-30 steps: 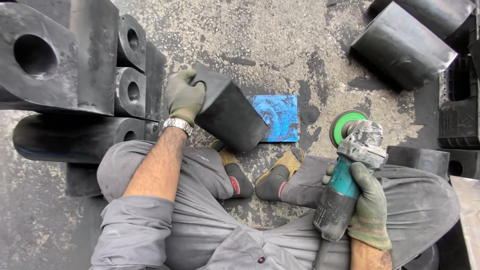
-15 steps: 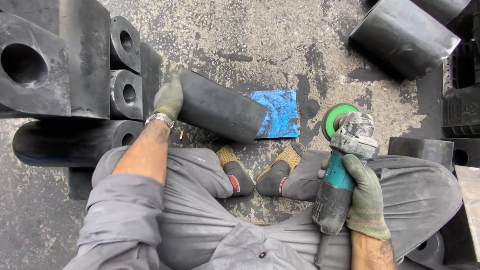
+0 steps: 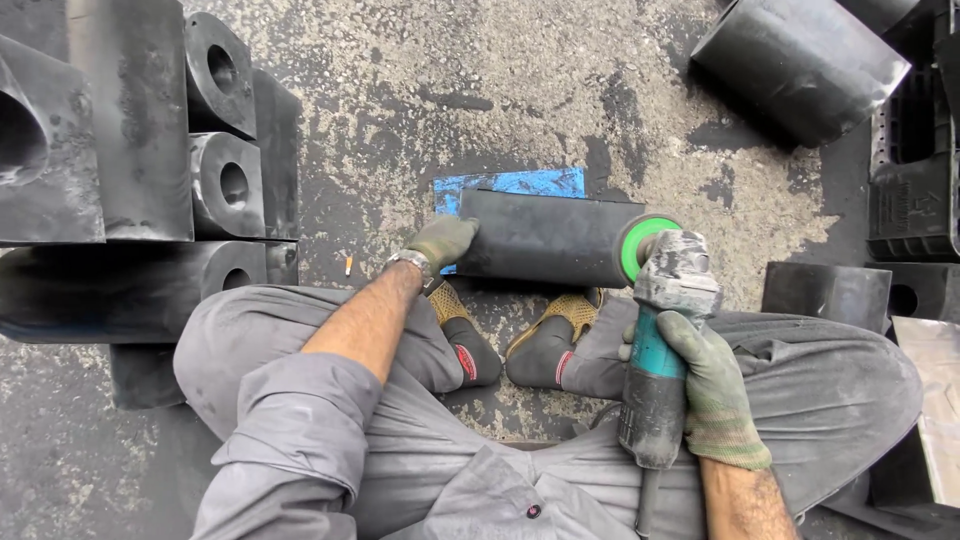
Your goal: The recorder is using an angle grinder to smooth and shape the edges of large industrial rubber parts.
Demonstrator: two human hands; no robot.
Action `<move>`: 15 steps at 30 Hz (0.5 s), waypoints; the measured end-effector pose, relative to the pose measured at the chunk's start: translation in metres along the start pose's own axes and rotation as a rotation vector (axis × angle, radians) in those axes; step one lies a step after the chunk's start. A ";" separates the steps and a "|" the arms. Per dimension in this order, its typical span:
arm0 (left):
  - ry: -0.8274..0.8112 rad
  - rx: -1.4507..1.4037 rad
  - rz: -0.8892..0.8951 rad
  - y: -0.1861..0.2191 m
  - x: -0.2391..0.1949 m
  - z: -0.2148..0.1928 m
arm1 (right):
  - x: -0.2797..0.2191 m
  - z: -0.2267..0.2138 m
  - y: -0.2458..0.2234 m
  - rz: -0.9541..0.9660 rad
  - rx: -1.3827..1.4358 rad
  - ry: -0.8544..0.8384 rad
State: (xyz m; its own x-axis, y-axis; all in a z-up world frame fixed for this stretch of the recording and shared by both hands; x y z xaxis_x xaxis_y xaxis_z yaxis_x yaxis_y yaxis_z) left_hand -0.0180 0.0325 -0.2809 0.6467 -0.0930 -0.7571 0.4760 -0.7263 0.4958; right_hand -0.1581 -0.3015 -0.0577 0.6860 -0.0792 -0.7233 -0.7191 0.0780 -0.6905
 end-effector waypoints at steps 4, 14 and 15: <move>0.003 0.152 0.061 0.016 -0.007 0.009 | 0.007 0.028 -0.006 0.062 -0.056 -0.084; -0.102 -0.530 -0.161 0.061 -0.161 0.039 | 0.046 0.131 -0.016 0.086 -0.121 -0.205; -0.103 -0.528 -0.164 0.055 -0.176 0.050 | 0.052 0.141 -0.010 0.089 -0.119 -0.206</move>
State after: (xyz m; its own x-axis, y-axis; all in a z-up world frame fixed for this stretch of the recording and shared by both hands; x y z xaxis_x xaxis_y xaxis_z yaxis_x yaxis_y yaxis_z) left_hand -0.1350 -0.0252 -0.1418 0.4896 -0.0929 -0.8670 0.8166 -0.2996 0.4933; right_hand -0.0989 -0.1663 -0.0889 0.6189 0.1276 -0.7750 -0.7772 -0.0433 -0.6278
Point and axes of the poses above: each hand's wrist, its own x-axis towards the middle knuckle, its own z-axis out of the palm, y = z × x, the point moved 9 cm from there along x, towards the middle knuckle, and after that the axes turned 15 degrees about -x, right-handed, at the moved point
